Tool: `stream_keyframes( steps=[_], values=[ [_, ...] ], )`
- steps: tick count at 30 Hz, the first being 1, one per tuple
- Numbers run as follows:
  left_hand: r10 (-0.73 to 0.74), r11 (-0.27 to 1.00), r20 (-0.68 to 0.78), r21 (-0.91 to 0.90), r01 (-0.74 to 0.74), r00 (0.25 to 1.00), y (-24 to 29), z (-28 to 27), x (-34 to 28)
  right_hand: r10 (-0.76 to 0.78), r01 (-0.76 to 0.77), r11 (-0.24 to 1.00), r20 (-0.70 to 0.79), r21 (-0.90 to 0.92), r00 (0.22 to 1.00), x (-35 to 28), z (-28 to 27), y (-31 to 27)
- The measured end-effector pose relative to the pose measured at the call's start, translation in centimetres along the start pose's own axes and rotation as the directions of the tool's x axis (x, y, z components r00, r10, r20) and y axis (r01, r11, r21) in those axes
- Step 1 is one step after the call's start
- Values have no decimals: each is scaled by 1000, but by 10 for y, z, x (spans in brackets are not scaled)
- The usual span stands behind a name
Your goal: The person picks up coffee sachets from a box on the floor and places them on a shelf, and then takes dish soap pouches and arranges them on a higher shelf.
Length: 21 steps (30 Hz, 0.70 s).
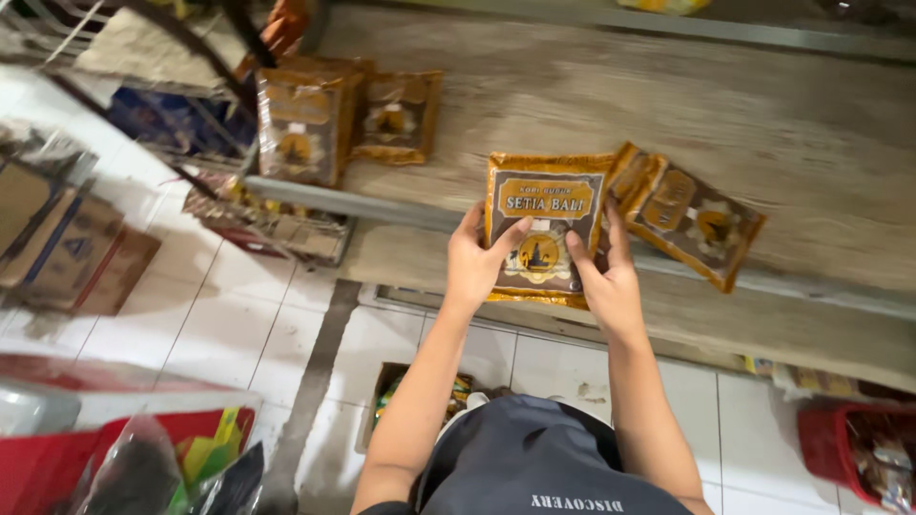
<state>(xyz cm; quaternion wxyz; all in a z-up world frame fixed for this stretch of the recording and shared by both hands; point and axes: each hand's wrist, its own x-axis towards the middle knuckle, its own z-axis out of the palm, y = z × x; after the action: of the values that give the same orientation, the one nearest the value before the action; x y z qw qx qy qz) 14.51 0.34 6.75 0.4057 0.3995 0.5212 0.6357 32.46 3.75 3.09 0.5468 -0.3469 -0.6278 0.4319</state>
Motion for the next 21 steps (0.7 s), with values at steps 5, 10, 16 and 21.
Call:
stream_keyframes(
  steps=[5, 10, 16, 21],
  values=[
    [-3, 983, -27, -182, -2, 1000, -2, -35, 16, 45, -46, 997, 18, 69, 999, 20, 29, -15],
    [208, 950, -176, 269, -157, 962, -5, -92, 31, -15, 2, 974, 52, 224, 999, 51, 55, -12],
    [330, 485, -193, 875, 10, 924, -47, -149, 54, 144, -140, 986, -40, 90, 989, 75, 111, 8],
    [448, 598, -195, 791, -130, 872, -74, -147, 59, 21, -18, 996, -33, 85, 999, 117, 184, 50]
  ],
)
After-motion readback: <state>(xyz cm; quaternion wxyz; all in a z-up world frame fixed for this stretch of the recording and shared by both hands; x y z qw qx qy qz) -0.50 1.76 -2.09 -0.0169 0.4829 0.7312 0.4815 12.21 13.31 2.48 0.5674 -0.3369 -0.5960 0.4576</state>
